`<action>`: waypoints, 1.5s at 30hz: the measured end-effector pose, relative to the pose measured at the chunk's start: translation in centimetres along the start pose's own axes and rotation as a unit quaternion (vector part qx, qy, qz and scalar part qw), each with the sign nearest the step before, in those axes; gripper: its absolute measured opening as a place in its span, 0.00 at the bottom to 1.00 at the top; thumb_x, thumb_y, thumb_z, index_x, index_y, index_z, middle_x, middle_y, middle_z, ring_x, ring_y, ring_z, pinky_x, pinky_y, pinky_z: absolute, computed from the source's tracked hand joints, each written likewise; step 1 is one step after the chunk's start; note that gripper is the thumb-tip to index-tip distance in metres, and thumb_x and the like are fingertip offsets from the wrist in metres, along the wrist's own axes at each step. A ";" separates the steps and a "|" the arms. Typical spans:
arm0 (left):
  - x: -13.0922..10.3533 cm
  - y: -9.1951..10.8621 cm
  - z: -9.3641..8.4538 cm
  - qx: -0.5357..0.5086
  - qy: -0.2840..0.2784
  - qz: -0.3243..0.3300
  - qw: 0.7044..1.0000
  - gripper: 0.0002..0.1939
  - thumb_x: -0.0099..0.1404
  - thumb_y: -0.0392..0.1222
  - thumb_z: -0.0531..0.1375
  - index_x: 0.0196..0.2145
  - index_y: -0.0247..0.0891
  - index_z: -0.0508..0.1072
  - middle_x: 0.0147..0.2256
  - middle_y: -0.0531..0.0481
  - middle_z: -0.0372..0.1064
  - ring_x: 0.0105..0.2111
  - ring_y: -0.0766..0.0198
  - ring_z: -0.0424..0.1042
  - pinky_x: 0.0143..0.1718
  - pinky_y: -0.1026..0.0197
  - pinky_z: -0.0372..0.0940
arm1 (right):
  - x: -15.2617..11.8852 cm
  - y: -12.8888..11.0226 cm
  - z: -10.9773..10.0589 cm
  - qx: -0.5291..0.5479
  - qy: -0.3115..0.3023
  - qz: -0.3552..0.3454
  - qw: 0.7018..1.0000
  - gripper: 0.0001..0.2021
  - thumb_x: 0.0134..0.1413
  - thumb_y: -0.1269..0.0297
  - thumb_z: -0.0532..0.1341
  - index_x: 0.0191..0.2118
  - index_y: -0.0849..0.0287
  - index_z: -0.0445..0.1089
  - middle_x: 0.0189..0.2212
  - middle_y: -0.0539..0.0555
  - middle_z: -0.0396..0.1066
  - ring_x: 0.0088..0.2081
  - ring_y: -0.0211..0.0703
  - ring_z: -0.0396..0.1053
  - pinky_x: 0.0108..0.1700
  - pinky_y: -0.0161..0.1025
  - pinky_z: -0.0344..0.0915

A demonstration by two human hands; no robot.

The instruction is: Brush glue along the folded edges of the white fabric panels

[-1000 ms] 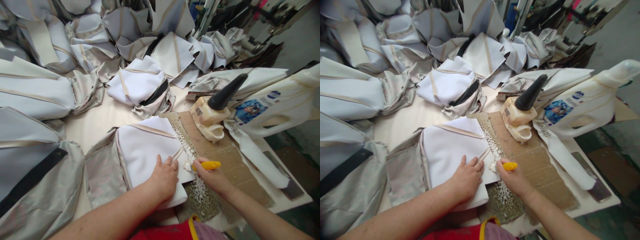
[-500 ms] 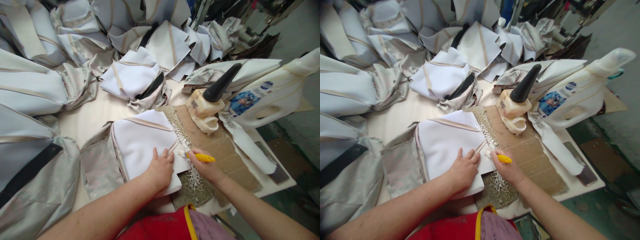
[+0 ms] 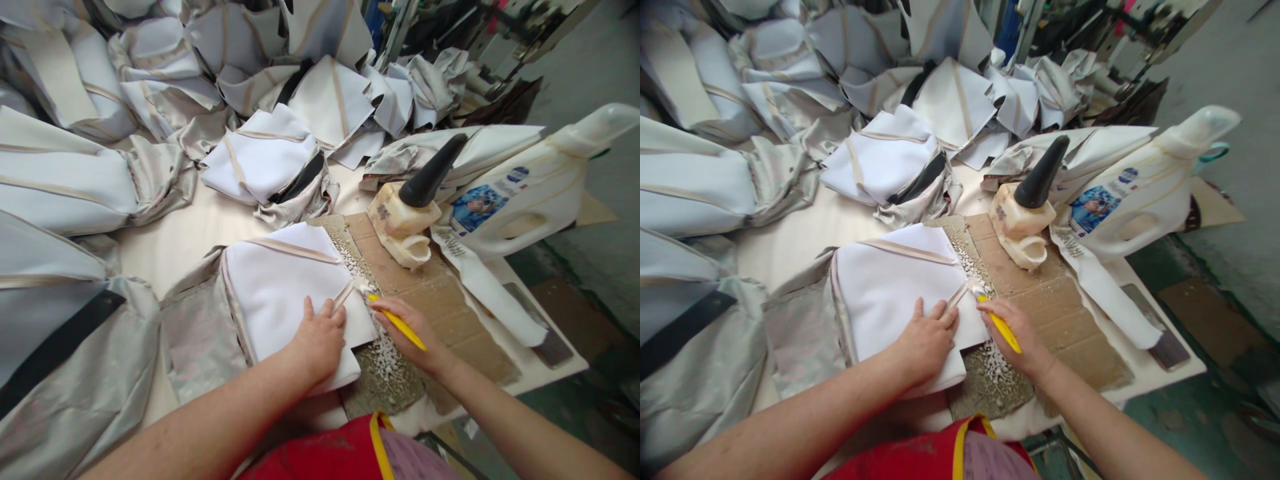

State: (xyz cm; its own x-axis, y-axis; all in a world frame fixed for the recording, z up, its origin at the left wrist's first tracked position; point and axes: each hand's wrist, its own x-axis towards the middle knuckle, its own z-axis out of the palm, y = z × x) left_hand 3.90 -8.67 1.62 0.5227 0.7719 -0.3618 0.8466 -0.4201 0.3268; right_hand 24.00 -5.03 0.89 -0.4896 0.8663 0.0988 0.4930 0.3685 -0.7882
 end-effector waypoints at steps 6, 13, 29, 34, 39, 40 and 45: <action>0.0 -0.1 0.1 0.009 0.004 0.004 1.000 0.20 0.65 0.41 0.47 0.52 0.35 0.64 0.57 0.43 0.55 0.57 0.46 0.48 0.51 0.26 0.44 | -2.1 -0.5 -0.1 -0.017 -0.111 -0.010 0.994 0.07 0.57 0.63 0.55 0.31 0.58 0.67 0.27 0.53 0.64 0.32 0.42 0.64 0.35 0.38 0.62; 0.1 -0.1 0.4 0.018 0.005 0.001 1.000 0.20 0.65 0.42 0.47 0.54 0.36 0.63 0.58 0.43 0.53 0.57 0.46 0.47 0.51 0.26 0.44 | -7.0 -1.1 -2.1 -0.030 -0.189 -0.011 0.981 0.13 0.58 0.60 0.54 0.25 0.58 0.65 0.24 0.52 0.61 0.29 0.41 0.62 0.30 0.36 0.58; -0.1 -0.1 0.5 0.006 0.007 0.002 1.000 0.22 0.66 0.42 0.47 0.55 0.35 0.61 0.59 0.42 0.52 0.58 0.46 0.46 0.53 0.28 0.43 | -4.4 -0.6 -1.0 0.035 -0.064 0.209 0.975 0.12 0.53 0.60 0.54 0.30 0.59 0.71 0.24 0.52 0.71 0.28 0.44 0.68 0.33 0.38 0.64; -0.3 -0.1 0.4 -0.011 0.013 -0.002 1.000 0.22 0.66 0.42 0.47 0.56 0.35 0.60 0.59 0.43 0.53 0.58 0.46 0.45 0.53 0.27 0.41 | -2.0 -1.4 -1.4 0.059 -0.079 0.247 0.964 0.12 0.50 0.59 0.53 0.23 0.59 0.66 0.17 0.48 0.64 0.22 0.40 0.64 0.27 0.36 0.59; -0.6 -0.1 -0.1 -0.008 -0.008 -0.004 1.000 0.24 0.67 0.44 0.44 0.58 0.35 0.57 0.59 0.43 0.51 0.58 0.46 0.46 0.54 0.27 0.42 | 5.5 -1.2 0.0 0.086 -0.014 0.212 0.973 0.11 0.46 0.59 0.52 0.21 0.59 0.64 0.16 0.48 0.62 0.21 0.40 0.62 0.24 0.36 0.57; -0.6 -0.2 -0.2 -0.005 -0.008 -0.005 1.000 0.24 0.67 0.44 0.44 0.58 0.34 0.57 0.59 0.43 0.51 0.58 0.46 0.46 0.54 0.27 0.41 | 6.9 -1.4 0.1 0.075 0.005 0.179 0.981 0.11 0.46 0.59 0.52 0.21 0.59 0.64 0.17 0.48 0.63 0.22 0.41 0.62 0.26 0.36 0.58; -0.9 -0.3 -0.5 -0.022 -0.005 -0.007 1.000 0.24 0.67 0.45 0.43 0.59 0.36 0.56 0.60 0.44 0.51 0.59 0.47 0.46 0.55 0.29 0.42 | 10.1 -1.5 0.4 0.044 0.071 0.099 0.992 0.11 0.48 0.60 0.52 0.23 0.59 0.66 0.22 0.50 0.67 0.28 0.42 0.65 0.34 0.38 0.60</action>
State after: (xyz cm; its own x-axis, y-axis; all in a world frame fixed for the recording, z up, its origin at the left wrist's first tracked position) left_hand 3.13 -9.02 2.29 0.5126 0.7728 -0.3742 0.8483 -0.3883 0.3601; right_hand 17.99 3.07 2.86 -0.2791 0.9601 0.0161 0.5021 0.1602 -0.8499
